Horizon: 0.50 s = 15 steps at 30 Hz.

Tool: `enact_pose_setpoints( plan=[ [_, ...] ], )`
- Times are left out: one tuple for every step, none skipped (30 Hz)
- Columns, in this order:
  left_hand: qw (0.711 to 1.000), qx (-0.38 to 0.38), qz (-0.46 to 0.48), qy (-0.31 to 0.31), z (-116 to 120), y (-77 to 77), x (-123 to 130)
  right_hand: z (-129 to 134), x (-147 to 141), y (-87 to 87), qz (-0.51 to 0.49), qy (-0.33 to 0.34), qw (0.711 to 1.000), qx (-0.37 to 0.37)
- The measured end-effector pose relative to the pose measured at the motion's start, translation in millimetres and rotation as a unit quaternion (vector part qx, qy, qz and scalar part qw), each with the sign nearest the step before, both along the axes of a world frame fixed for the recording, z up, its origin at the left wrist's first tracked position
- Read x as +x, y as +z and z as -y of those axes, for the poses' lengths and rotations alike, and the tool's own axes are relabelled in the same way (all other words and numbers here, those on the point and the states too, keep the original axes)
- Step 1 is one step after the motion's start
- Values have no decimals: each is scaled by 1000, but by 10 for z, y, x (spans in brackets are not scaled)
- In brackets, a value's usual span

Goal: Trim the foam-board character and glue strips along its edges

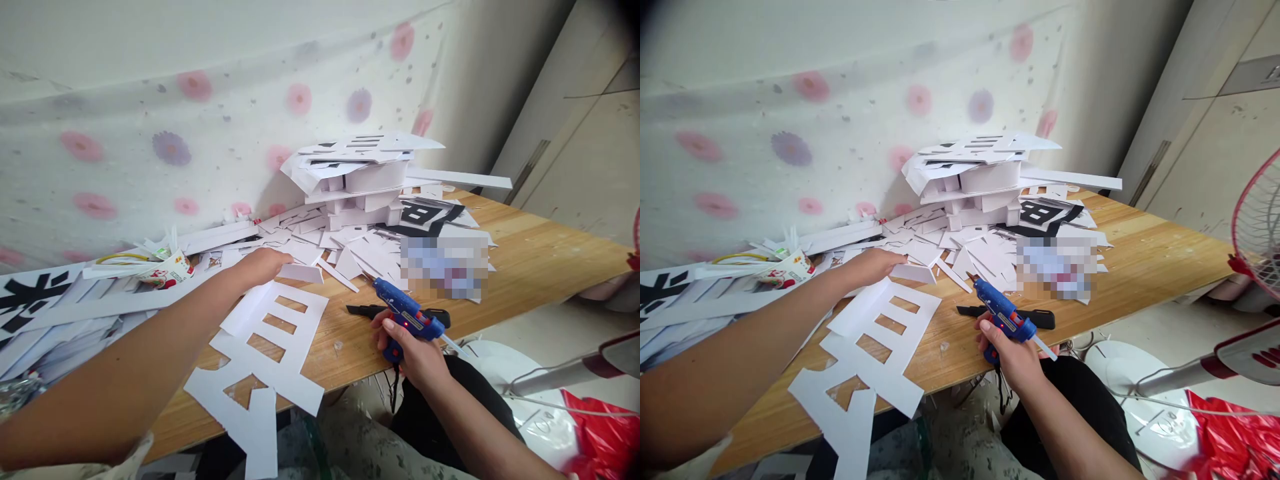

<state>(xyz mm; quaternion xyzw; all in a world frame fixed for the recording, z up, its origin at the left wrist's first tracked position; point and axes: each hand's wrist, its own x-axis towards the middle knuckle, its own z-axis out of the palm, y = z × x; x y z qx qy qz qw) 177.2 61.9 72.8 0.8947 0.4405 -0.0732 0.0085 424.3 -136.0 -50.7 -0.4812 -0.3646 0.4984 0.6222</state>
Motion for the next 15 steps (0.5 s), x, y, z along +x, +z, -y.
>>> enact_pose_setpoints(
  plan=[
    [1000, -8, 4, 1, 21, 3, -27, -2, 2, -2, -3, 1, 1000, 1],
    [1000, -17, 10, 1, 41, -4, -50, -3, 3, -3, -6, 1, 1000, 3],
    [1000, -24, 16, 2, 57, -18, -68, -3, 4, -3, -9, 2, 1000, 6],
    [999, -31, 22, 2, 69, -34, -81, -3, 5, -3, -11, 2, 1000, 9],
    [999, -38, 28, 1, 77, -49, -88, -2, 6, -2, -15, 3, 1000, 13],
    [999, -44, 32, 1, 82, -59, -90, -2, 7, -2, -21, 5, 1000, 17],
    [998, -50, 36, 0, 84, -63, -86, -2, 8, -3, -27, 7, 999, 20],
    [998, -54, 39, 0, 86, -57, -78, -3, 7, -4, -32, 8, 999, 22],
    [997, -58, 41, -1, 90, -43, -64, -3, 5, -5, -38, 8, 999, 25],
    [997, -59, 44, -1, 101, -20, -47, -3, 1, -4, -43, 6, 999, 28],
    [997, -60, 47, -1, 121, 9, -27, -2, -4, -3, -44, 5, 999, 31],
    [997, -61, 50, -1, 153, 41, -6, 0, -10, 0, -44, 4, 998, 33],
    [997, -61, 55, -1, 199, 72, 15, 2, -16, 3, -42, 1, 999, 35],
    [996, -60, 60, 6, 260, 98, 32, 5, -21, 7, -39, -2, 999, 35],
    [996, -57, 66, 20, 334, 116, 44, 7, -23, 11, -33, -4, 999, 35]
  ],
)
